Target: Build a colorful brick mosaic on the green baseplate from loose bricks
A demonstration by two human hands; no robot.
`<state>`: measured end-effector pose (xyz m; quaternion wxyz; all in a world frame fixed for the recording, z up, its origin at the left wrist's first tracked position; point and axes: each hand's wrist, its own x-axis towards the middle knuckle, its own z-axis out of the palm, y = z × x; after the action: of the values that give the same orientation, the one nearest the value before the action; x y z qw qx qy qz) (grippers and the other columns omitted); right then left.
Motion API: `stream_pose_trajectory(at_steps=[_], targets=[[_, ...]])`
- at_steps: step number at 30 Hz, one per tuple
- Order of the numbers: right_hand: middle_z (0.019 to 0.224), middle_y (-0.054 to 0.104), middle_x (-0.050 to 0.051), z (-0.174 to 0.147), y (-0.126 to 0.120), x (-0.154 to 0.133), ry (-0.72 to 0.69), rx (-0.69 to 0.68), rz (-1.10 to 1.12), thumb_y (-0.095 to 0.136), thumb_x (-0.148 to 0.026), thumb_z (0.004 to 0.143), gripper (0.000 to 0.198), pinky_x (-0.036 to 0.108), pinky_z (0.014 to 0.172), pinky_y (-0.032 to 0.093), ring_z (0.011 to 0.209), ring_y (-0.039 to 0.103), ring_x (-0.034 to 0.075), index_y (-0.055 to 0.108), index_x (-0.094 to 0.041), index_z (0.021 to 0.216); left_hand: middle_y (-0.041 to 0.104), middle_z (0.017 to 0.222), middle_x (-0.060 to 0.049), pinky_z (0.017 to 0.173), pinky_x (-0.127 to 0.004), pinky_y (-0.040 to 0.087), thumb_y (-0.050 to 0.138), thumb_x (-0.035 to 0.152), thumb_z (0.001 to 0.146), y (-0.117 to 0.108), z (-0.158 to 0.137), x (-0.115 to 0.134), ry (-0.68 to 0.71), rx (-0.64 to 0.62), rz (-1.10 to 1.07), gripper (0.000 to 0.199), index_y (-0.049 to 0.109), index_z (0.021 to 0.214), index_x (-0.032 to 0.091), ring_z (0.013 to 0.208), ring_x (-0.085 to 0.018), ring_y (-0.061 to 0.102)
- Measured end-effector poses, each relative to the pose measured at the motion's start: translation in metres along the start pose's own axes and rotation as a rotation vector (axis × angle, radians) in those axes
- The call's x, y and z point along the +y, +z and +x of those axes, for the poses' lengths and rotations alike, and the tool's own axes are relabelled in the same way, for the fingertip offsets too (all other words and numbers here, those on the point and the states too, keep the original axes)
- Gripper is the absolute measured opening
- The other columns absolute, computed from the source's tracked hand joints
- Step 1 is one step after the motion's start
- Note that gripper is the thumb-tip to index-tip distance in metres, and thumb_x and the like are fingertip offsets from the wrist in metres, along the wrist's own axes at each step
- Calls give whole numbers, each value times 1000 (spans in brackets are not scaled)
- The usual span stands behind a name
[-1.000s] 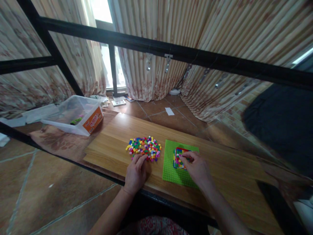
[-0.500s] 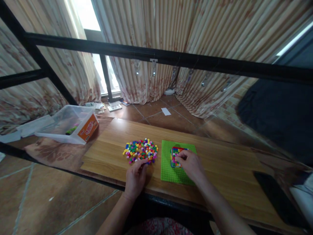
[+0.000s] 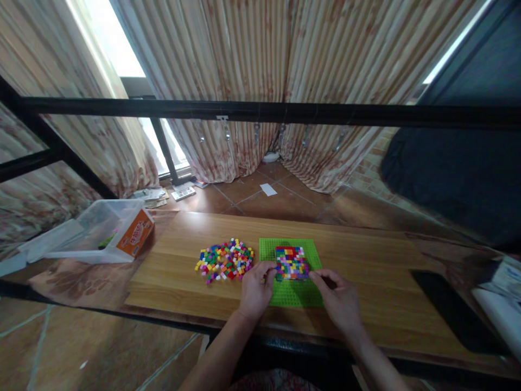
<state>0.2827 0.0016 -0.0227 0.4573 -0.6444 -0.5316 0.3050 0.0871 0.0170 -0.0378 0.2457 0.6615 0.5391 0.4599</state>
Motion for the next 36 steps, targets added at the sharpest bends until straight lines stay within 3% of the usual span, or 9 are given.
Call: stream_pose_trajectory(at_steps=[6,19,36], targets=[[78,70,6,-12,-14,26,7,80,28,64,-50,77,32,32,70,48,75,63,21,69,-19,76,69,86,-2,71,-26,52,54,17,86,1,-1,0,-3,12,11,12,65,88,20,78,-14,64],[78,65,5,-19,-6,44,-87,52,-59,57,-49,83,31,32,71,47,76,60,20,67,-21,75,64,79,-2,66,-26,51,56,20,84,20,-10,14,-23,148,44,5,62,83,19,71,-13,61],[80,64,5,-21,-2,42,-176,-6,-143,52,-45,88,30,32,74,46,78,60,20,64,-22,75,65,81,-2,71,-27,52,59,24,83,16,-7,5,-120,87,-117,7,64,85,19,76,-14,63]])
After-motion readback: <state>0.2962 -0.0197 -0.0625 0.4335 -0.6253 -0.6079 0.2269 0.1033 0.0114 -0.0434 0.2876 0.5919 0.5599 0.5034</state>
